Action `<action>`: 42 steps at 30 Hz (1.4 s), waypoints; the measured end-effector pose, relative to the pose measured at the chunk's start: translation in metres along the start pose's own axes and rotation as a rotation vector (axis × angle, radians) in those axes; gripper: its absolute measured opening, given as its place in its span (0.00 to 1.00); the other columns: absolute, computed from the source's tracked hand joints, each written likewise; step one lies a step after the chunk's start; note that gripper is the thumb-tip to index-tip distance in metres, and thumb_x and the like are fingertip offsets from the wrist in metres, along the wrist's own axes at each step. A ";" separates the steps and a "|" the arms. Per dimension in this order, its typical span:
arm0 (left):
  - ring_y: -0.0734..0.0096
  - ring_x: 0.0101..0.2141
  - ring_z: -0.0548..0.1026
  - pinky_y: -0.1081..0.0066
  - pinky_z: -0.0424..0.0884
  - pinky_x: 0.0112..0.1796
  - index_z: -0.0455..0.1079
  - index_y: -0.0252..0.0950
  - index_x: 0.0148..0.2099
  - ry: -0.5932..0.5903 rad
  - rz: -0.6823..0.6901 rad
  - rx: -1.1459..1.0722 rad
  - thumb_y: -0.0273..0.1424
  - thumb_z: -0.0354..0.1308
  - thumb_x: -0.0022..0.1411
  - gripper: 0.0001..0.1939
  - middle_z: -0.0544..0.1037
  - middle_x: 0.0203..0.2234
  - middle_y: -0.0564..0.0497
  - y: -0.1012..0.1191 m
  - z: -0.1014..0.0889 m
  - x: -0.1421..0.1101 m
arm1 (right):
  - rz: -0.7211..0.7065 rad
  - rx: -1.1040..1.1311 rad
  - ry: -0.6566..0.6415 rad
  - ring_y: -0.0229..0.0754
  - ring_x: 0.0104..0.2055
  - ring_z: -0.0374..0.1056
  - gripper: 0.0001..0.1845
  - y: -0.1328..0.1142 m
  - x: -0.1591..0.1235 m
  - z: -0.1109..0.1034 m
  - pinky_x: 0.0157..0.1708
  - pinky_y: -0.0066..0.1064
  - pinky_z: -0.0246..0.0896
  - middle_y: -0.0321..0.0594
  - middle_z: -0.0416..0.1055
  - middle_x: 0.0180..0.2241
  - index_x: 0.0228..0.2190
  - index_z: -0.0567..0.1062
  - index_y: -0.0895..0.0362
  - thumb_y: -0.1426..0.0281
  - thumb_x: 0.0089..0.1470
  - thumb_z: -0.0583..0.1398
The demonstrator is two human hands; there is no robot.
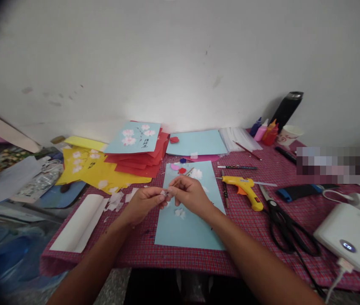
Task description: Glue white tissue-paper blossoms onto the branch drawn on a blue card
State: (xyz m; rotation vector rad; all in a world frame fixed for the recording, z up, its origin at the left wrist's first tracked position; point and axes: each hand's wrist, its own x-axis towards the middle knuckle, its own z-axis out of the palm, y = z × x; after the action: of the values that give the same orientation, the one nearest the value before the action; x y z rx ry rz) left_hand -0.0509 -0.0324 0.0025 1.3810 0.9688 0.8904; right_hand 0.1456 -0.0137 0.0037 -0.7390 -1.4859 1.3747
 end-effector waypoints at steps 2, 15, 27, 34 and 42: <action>0.73 0.30 0.73 0.72 0.71 0.33 0.78 0.32 0.41 -0.007 0.000 0.021 0.35 0.62 0.61 0.12 0.80 0.33 0.47 0.001 0.000 0.000 | 0.010 -0.057 0.034 0.33 0.19 0.66 0.13 0.001 0.000 0.001 0.18 0.26 0.62 0.35 0.73 0.24 0.29 0.74 0.58 0.60 0.55 0.65; 0.73 0.29 0.74 0.72 0.70 0.32 0.78 0.33 0.43 0.016 -0.018 0.060 0.37 0.61 0.61 0.14 0.81 0.33 0.47 0.002 0.000 -0.001 | 0.027 -0.060 0.024 0.33 0.19 0.67 0.14 -0.003 0.000 0.000 0.18 0.26 0.62 0.36 0.74 0.26 0.31 0.74 0.58 0.59 0.54 0.65; 0.70 0.33 0.75 0.72 0.68 0.35 0.78 0.35 0.43 0.105 0.096 0.296 0.34 0.59 0.62 0.11 0.81 0.34 0.49 0.003 -0.002 -0.002 | 0.037 -0.193 0.047 0.31 0.17 0.66 0.19 0.000 0.002 0.004 0.17 0.24 0.59 0.39 0.75 0.27 0.25 0.76 0.58 0.57 0.58 0.61; 0.68 0.34 0.76 0.72 0.69 0.36 0.79 0.37 0.43 0.202 0.119 0.412 0.36 0.60 0.62 0.11 0.82 0.32 0.51 0.003 -0.003 -0.003 | 0.096 -0.087 0.103 0.32 0.16 0.65 0.19 -0.001 0.004 0.003 0.16 0.24 0.58 0.37 0.74 0.25 0.25 0.73 0.58 0.55 0.54 0.63; 0.63 0.36 0.78 0.65 0.70 0.42 0.79 0.40 0.42 0.188 0.277 0.798 0.30 0.59 0.61 0.09 0.82 0.36 0.49 -0.002 -0.012 -0.001 | -0.004 0.014 0.316 0.32 0.15 0.62 0.17 -0.012 0.007 -0.008 0.16 0.25 0.57 0.33 0.71 0.21 0.25 0.70 0.57 0.57 0.53 0.65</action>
State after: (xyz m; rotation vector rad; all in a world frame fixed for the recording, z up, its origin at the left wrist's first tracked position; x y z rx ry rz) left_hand -0.0622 -0.0293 0.0014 2.1731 1.3828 0.8818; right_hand 0.1526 -0.0061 0.0162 -0.8987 -1.2267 1.1999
